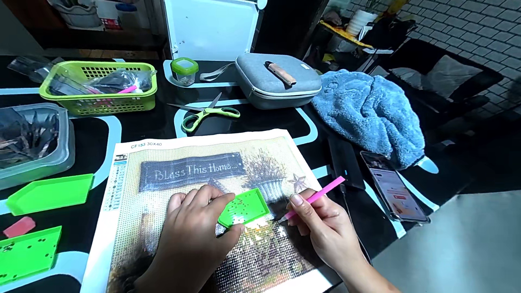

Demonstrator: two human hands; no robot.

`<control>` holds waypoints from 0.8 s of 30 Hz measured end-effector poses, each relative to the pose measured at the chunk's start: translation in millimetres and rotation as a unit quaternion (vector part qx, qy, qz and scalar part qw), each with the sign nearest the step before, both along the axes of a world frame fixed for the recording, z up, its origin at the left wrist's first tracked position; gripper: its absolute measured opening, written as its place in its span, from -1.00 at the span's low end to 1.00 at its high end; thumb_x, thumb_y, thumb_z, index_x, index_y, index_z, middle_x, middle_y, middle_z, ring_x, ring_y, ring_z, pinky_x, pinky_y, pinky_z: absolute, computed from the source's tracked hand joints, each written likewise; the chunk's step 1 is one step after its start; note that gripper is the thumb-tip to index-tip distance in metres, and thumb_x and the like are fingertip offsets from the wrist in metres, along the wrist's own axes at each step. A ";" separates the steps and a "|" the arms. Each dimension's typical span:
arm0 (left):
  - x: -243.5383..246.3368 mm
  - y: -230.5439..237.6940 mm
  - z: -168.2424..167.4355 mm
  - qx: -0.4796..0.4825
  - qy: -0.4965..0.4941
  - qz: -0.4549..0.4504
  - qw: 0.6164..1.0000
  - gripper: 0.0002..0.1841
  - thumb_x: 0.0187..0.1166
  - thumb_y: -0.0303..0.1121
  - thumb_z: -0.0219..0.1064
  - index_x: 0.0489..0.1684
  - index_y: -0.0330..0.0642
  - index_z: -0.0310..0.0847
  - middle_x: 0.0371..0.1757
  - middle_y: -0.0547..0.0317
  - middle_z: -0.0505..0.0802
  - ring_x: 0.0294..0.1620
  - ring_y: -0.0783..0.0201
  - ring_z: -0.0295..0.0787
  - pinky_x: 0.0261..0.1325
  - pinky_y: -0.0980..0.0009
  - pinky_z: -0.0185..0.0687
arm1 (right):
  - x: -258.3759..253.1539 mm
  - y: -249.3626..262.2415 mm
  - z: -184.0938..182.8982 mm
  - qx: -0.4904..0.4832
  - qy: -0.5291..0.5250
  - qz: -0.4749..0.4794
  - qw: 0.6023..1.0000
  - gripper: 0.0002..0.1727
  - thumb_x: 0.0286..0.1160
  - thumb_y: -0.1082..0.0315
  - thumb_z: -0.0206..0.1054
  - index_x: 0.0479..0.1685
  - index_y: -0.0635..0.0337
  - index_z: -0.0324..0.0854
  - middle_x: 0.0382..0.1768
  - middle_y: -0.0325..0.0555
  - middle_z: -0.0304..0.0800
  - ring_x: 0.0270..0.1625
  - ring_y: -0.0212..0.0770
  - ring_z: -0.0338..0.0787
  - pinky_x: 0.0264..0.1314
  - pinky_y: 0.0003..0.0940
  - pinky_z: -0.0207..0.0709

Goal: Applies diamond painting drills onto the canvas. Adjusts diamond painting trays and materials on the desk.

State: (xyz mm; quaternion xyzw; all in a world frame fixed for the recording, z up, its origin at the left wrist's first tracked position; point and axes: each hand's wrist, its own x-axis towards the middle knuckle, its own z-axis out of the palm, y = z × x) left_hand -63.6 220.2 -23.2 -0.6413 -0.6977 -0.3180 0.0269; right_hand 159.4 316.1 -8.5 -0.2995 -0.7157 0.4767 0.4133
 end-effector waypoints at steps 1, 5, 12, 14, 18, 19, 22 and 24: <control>-0.1 0.0 -0.3 0.000 0.001 0.000 1.000 -0.55 0.23 0.18 0.32 -0.04 0.26 0.93 -0.15 0.46 0.86 -0.16 0.36 0.75 0.03 0.10 0.45 | -1.6 -0.3 1.7 -0.006 -0.001 0.002 1.000 -0.74 0.78 0.23 0.20 -0.30 0.06 0.68 -0.48 -0.35 0.78 -0.49 -0.59 0.69 -0.44 -0.74 0.54; -1.1 0.4 -0.7 0.009 -0.002 0.001 1.000 -0.56 0.23 0.19 0.33 -0.06 0.26 0.94 -0.18 0.47 0.86 -0.18 0.39 0.73 0.00 0.13 0.44 | -7.6 -0.1 5.3 -0.024 -0.009 0.008 1.000 -0.73 0.78 0.24 0.20 -0.30 0.08 0.70 -0.47 -0.30 0.81 -0.49 -0.54 0.73 -0.44 -0.72 0.58; -4.3 1.0 4.8 0.008 -0.020 0.012 1.000 -0.56 0.28 0.19 0.32 -0.04 0.25 0.93 -0.15 0.49 0.85 -0.12 0.38 0.73 0.06 0.07 0.44 | -8.8 0.9 -0.1 -0.044 -0.001 -0.001 0.999 -0.73 0.78 0.24 0.21 -0.31 0.07 0.71 -0.49 -0.31 0.81 -0.52 -0.55 0.71 -0.46 -0.73 0.56; -4.9 1.0 5.6 0.003 -0.028 0.012 1.000 -0.55 0.29 0.20 0.33 -0.02 0.24 0.93 -0.15 0.50 0.85 -0.11 0.38 0.72 0.07 0.06 0.44 | -8.3 1.6 0.3 -0.065 0.008 -0.008 0.998 -0.73 0.78 0.26 0.21 -0.33 0.06 0.72 -0.51 -0.30 0.82 -0.54 -0.56 0.70 -0.48 -0.74 0.54; -3.7 1.0 2.9 -0.003 -0.018 0.010 1.000 -0.55 0.25 0.20 0.33 -0.04 0.26 0.93 -0.15 0.50 0.85 -0.13 0.39 0.73 0.06 0.07 0.44 | -5.3 6.6 3.5 -0.111 0.035 -0.022 0.993 -0.69 0.79 0.32 0.14 -0.36 0.07 0.71 -0.54 -0.26 0.83 -0.59 -0.56 0.68 -0.50 -0.74 0.52; -3.6 1.1 2.3 -0.005 -0.014 0.009 1.000 -0.55 0.24 0.20 0.34 -0.04 0.27 0.93 -0.15 0.49 0.85 -0.14 0.39 0.74 0.05 0.07 0.44 | -3.5 8.7 4.0 -0.116 0.038 -0.027 0.992 -0.67 0.80 0.31 0.13 -0.37 0.08 0.72 -0.56 -0.25 0.81 -0.60 -0.55 0.67 -0.50 -0.73 0.52; -3.1 1.7 3.0 -0.013 -0.011 0.006 1.000 -0.54 0.21 0.20 0.33 -0.03 0.27 0.93 -0.15 0.46 0.86 -0.13 0.36 0.75 0.05 0.06 0.44 | 4.8 13.9 4.4 -0.116 0.036 -0.047 0.992 -0.66 0.80 0.31 0.12 -0.36 0.09 0.73 -0.55 -0.23 0.81 -0.60 -0.54 0.67 -0.50 -0.71 0.53; -3.7 1.4 3.0 -0.014 -0.011 0.003 1.000 -0.53 0.22 0.20 0.33 -0.02 0.27 0.93 -0.15 0.45 0.85 -0.14 0.35 0.74 0.06 0.04 0.43 | 9.0 14.9 3.4 -0.108 0.036 -0.051 0.992 -0.67 0.79 0.31 0.13 -0.35 0.09 0.74 -0.54 -0.24 0.81 -0.59 -0.53 0.68 -0.49 -0.71 0.53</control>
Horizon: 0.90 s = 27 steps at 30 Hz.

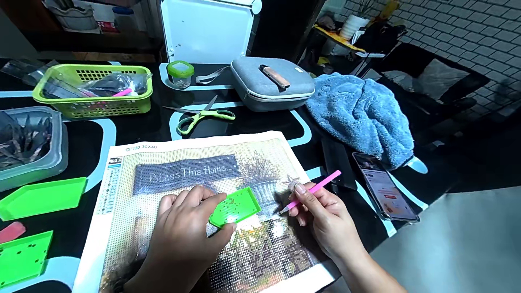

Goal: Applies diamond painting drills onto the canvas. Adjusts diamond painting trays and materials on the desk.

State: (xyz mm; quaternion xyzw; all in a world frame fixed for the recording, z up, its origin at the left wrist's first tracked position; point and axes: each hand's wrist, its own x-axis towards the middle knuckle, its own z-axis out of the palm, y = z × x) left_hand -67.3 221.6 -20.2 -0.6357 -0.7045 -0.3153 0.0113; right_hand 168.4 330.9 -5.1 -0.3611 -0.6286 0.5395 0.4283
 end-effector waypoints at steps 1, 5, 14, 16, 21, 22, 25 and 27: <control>-0.3 -0.1 -0.7 0.002 0.000 -0.001 1.000 -0.53 0.22 0.20 0.32 -0.02 0.26 0.93 -0.15 0.45 0.85 -0.14 0.35 0.74 0.06 0.04 0.43 | 1.5 0.0 -0.9 0.010 -0.001 0.000 1.000 -0.68 0.79 0.31 0.15 -0.35 0.09 0.74 -0.54 -0.25 0.81 -0.58 -0.54 0.68 -0.50 -0.72 0.53; -1.0 -0.5 -1.3 0.007 -0.002 -0.003 1.000 -0.53 0.23 0.21 0.32 -0.03 0.25 0.93 -0.15 0.44 0.85 -0.14 0.36 0.75 0.06 0.03 0.45 | 2.8 -3.2 -3.4 0.057 -0.014 0.008 0.998 -0.70 0.79 0.25 0.17 -0.36 0.06 0.70 -0.52 -0.29 0.79 -0.55 -0.55 0.68 -0.48 -0.72 0.54; -2.3 -1.2 -1.1 -0.006 -0.001 -0.005 1.000 -0.51 0.26 0.24 0.30 0.00 0.26 0.92 -0.13 0.44 0.86 -0.12 0.36 0.74 0.07 0.02 0.42 | 12.0 -7.1 -7.1 0.077 -0.038 0.010 0.996 -0.71 0.80 0.24 0.16 -0.32 0.04 0.70 -0.50 -0.37 0.77 -0.53 -0.59 0.67 -0.46 -0.75 0.52; -2.2 -1.4 -1.3 -0.007 -0.005 -0.005 1.000 -0.50 0.25 0.24 0.30 0.00 0.24 0.93 -0.13 0.43 0.85 -0.14 0.35 0.74 0.07 0.01 0.42 | 15.6 -6.5 -7.9 0.087 -0.041 0.013 0.995 -0.72 0.79 0.23 0.17 -0.32 0.03 0.69 -0.50 -0.39 0.77 -0.51 -0.60 0.68 -0.45 -0.75 0.53; -2.7 -1.9 -0.9 -0.010 0.000 -0.006 1.000 -0.49 0.26 0.26 0.29 0.01 0.22 0.92 -0.11 0.40 0.86 -0.12 0.31 0.75 0.08 -0.02 0.42 | 17.8 -7.9 -11.6 0.153 -0.051 0.051 0.986 -0.71 0.81 0.20 0.17 -0.29 0.06 0.68 -0.48 -0.45 0.72 -0.44 -0.66 0.66 -0.37 -0.77 0.53; -2.6 -1.9 -0.8 -0.010 0.001 -0.004 1.000 -0.48 0.26 0.26 0.29 0.01 0.23 0.92 -0.11 0.41 0.86 -0.12 0.32 0.75 0.08 -0.01 0.42 | 17.8 -8.0 -12.1 0.158 -0.049 0.053 0.985 -0.71 0.81 0.20 0.17 -0.28 0.06 0.68 -0.48 -0.45 0.72 -0.44 -0.66 0.66 -0.37 -0.77 0.52; -2.7 -1.9 -0.8 -0.008 -0.001 -0.003 1.000 -0.49 0.26 0.27 0.29 0.01 0.25 0.92 -0.12 0.43 0.86 -0.13 0.35 0.74 0.07 0.01 0.42 | 17.9 -8.2 -13.3 0.163 -0.044 0.062 0.984 -0.72 0.82 0.22 0.17 -0.27 0.08 0.68 -0.47 -0.43 0.72 -0.43 -0.66 0.66 -0.37 -0.77 0.53; -3.0 -2.0 -1.1 -0.007 0.000 -0.003 1.000 -0.49 0.27 0.27 0.29 0.00 0.24 0.92 -0.13 0.43 0.86 -0.13 0.35 0.74 0.08 0.02 0.41 | 18.3 -8.1 -13.8 0.169 -0.051 0.065 0.982 -0.71 0.82 0.21 0.16 -0.27 0.09 0.68 -0.47 -0.42 0.72 -0.42 -0.65 0.67 -0.36 -0.76 0.54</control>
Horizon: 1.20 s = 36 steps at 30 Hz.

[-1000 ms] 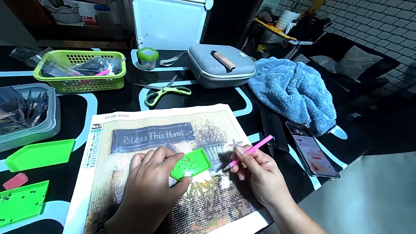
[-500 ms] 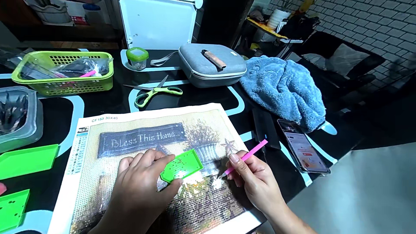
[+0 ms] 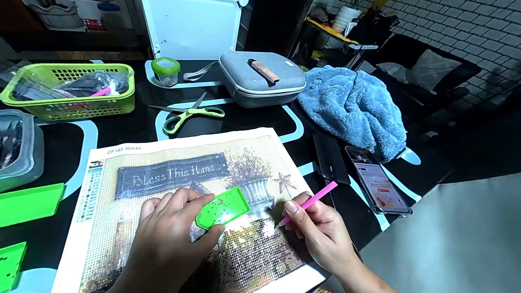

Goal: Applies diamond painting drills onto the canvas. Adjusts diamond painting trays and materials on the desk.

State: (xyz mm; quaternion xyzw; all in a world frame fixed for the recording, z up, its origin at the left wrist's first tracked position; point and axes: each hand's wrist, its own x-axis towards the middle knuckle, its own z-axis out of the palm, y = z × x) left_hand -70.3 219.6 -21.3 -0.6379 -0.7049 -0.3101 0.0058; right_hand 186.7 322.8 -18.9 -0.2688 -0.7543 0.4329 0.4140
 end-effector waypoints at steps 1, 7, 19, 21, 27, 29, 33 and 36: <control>-0.1 0.0 0.0 0.001 0.000 0.000 1.000 -0.49 0.27 0.27 0.29 0.00 0.25 0.92 -0.13 0.43 0.85 -0.13 0.35 0.73 0.07 0.02 0.41 | 0.1 0.2 -0.5 0.006 -0.006 0.001 1.000 -0.71 0.82 0.21 0.16 -0.27 0.10 0.68 -0.47 -0.42 0.71 -0.42 -0.66 0.66 -0.36 -0.76 0.53; -0.4 -0.6 -0.7 0.000 -0.005 -0.001 1.000 -0.50 0.27 0.26 0.30 0.01 0.25 0.92 -0.12 0.44 0.85 -0.14 0.37 0.73 0.09 0.01 0.39 | -0.3 0.6 -1.5 0.055 -0.033 0.013 0.998 -0.68 0.83 0.21 0.16 -0.27 0.18 0.66 -0.48 -0.37 0.70 -0.43 -0.66 0.65 -0.38 -0.78 0.51; 3.4 -0.2 2.3 0.034 0.000 -0.015 0.999 -0.53 0.26 0.23 0.33 -0.04 0.24 0.94 -0.16 0.45 0.86 -0.17 0.39 0.72 0.06 0.08 0.41 | 1.7 2.4 7.0 0.030 -0.074 0.021 0.997 -0.67 0.82 0.17 0.19 -0.29 0.16 0.69 -0.47 -0.37 0.72 -0.43 -0.65 0.66 -0.38 -0.75 0.54; 7.4 -1.4 2.8 0.051 -0.001 -0.045 0.998 -0.52 0.30 0.25 0.32 -0.02 0.24 0.93 -0.15 0.45 0.86 -0.20 0.40 0.70 0.03 0.14 0.41 | 1.1 4.1 12.5 -0.082 -0.042 0.009 0.996 -0.73 0.77 0.19 0.23 -0.30 0.05 0.73 -0.45 -0.43 0.79 -0.44 -0.63 0.71 -0.38 -0.73 0.58; 14.6 -4.1 -4.5 0.046 0.019 -0.094 0.994 -0.53 0.31 0.28 0.27 -0.03 0.30 0.91 -0.18 0.47 0.84 -0.23 0.42 0.67 0.01 0.21 0.38 | -22.8 -3.6 15.4 -0.066 0.021 0.022 0.997 -0.80 0.76 0.23 0.26 -0.19 0.08 0.72 -0.41 -0.35 0.81 -0.40 -0.55 0.76 -0.32 -0.67 0.64; 14.5 -3.9 -5.1 0.046 0.019 -0.093 0.994 -0.53 0.30 0.28 0.28 -0.03 0.30 0.91 -0.18 0.47 0.84 -0.23 0.42 0.66 0.01 0.22 0.38 | -31.3 -3.4 15.5 -0.013 0.000 0.046 0.999 -0.72 0.82 0.22 0.17 -0.21 0.14 0.70 -0.42 -0.34 0.78 -0.38 -0.55 0.74 -0.29 -0.66 0.63; 14.4 -3.7 -4.4 0.043 0.024 -0.087 0.995 -0.53 0.31 0.28 0.26 -0.03 0.32 0.91 -0.20 0.48 0.84 -0.24 0.43 0.66 -0.01 0.24 0.37 | -41.7 -0.9 14.6 0.047 -0.035 0.054 0.997 -0.65 0.85 0.18 0.13 -0.28 0.16 0.68 -0.48 -0.34 0.72 -0.42 -0.59 0.68 -0.35 -0.70 0.57; 15.4 -4.1 -3.6 0.041 0.022 -0.084 0.995 -0.53 0.31 0.28 0.26 -0.03 0.31 0.90 -0.20 0.48 0.83 -0.23 0.42 0.66 0.01 0.23 0.37 | -44.5 -2.1 13.3 0.046 -0.041 0.061 0.996 -0.65 0.84 0.19 0.14 -0.30 0.17 0.68 -0.46 -0.33 0.73 -0.39 -0.58 0.70 -0.32 -0.69 0.58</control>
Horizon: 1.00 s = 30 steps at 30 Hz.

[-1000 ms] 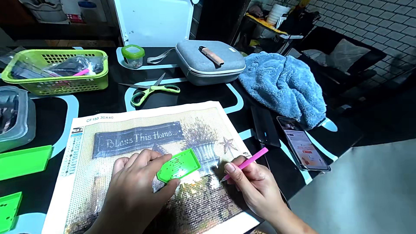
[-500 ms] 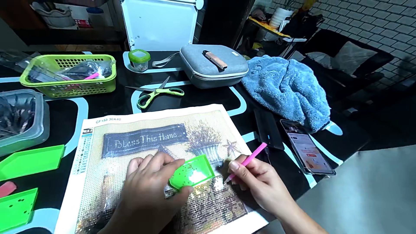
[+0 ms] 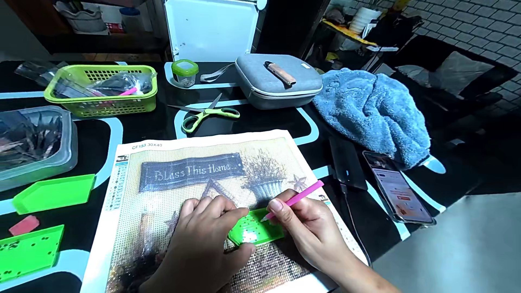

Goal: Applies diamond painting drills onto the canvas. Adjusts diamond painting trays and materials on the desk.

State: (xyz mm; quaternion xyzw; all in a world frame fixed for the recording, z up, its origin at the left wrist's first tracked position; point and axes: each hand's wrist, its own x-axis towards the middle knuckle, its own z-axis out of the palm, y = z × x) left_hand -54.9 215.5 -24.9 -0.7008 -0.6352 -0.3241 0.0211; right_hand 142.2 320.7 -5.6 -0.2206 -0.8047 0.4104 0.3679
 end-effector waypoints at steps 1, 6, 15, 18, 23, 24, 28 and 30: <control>0.2 -0.2 -0.2 0.000 0.000 0.001 1.000 -0.53 0.31 0.28 0.26 -0.04 0.31 0.90 -0.20 0.48 0.83 -0.23 0.43 0.66 0.00 0.23 0.38 | -0.9 -0.2 -0.8 0.001 -0.001 0.000 1.000 -0.65 0.84 0.19 0.15 -0.29 0.17 0.69 -0.46 -0.33 0.74 -0.39 -0.57 0.70 -0.32 -0.68 0.58; 0.9 -0.3 -0.1 0.001 0.002 0.003 1.000 -0.55 0.26 0.25 0.30 -0.05 0.31 0.90 -0.19 0.47 0.84 -0.21 0.42 0.69 0.01 0.23 0.40 | -5.2 -0.4 -1.2 0.007 -0.013 -0.003 1.000 -0.66 0.83 0.19 0.15 -0.27 0.17 0.70 -0.44 -0.32 0.76 -0.39 -0.57 0.71 -0.32 -0.68 0.59; 1.9 0.2 0.2 0.007 0.004 0.005 1.000 -0.56 0.27 0.24 0.30 -0.07 0.29 0.90 -0.20 0.46 0.83 -0.22 0.41 0.68 0.00 0.23 0.39 | -7.9 -0.2 -3.3 0.020 -0.015 0.006 1.000 -0.66 0.83 0.19 0.16 -0.25 0.18 0.71 -0.42 -0.31 0.77 -0.37 -0.58 0.72 -0.29 -0.69 0.61; 2.0 0.4 0.4 0.005 0.006 0.003 1.000 -0.55 0.27 0.24 0.30 -0.05 0.30 0.90 -0.20 0.47 0.83 -0.22 0.41 0.68 0.00 0.23 0.39 | -6.4 0.0 -1.9 -0.001 -0.004 0.004 1.000 -0.66 0.83 0.19 0.15 -0.26 0.16 0.71 -0.43 -0.34 0.77 -0.39 -0.59 0.72 -0.33 -0.70 0.60; 0.5 0.2 -0.5 0.002 0.005 0.002 1.000 -0.53 0.28 0.27 0.27 -0.04 0.31 0.91 -0.20 0.47 0.83 -0.24 0.41 0.67 -0.02 0.23 0.38 | 12.7 -1.9 4.6 -0.139 0.051 -0.038 0.988 -0.71 0.83 0.22 0.15 -0.25 0.08 0.71 -0.44 -0.34 0.83 -0.49 -0.58 0.71 -0.45 -0.73 0.56; 0.4 0.3 -0.5 0.000 0.003 -0.001 1.000 -0.52 0.29 0.28 0.27 -0.03 0.31 0.91 -0.19 0.46 0.84 -0.23 0.40 0.68 -0.01 0.22 0.38 | 18.8 -2.4 5.0 -0.163 0.061 -0.055 0.983 -0.72 0.82 0.22 0.16 -0.26 0.05 0.71 -0.45 -0.33 0.83 -0.51 -0.58 0.71 -0.47 -0.73 0.56; -0.2 0.8 -1.3 0.002 0.000 -0.003 1.000 -0.51 0.32 0.30 0.23 -0.06 0.30 0.92 -0.20 0.46 0.84 -0.23 0.40 0.67 0.00 0.20 0.36 | 36.7 -5.8 -4.9 -0.155 0.073 -0.083 0.982 -0.73 0.80 0.23 0.18 -0.29 0.05 0.71 -0.46 -0.38 0.80 -0.49 -0.61 0.70 -0.45 -0.76 0.55; -0.9 0.5 -1.3 0.000 -0.001 -0.004 1.000 -0.50 0.34 0.31 0.22 -0.06 0.30 0.92 -0.19 0.46 0.84 -0.22 0.41 0.67 0.02 0.20 0.36 | 39.4 -7.6 -8.9 -0.115 0.067 -0.082 0.988 -0.72 0.81 0.21 0.17 -0.28 0.05 0.69 -0.47 -0.41 0.76 -0.48 -0.63 0.67 -0.42 -0.75 0.54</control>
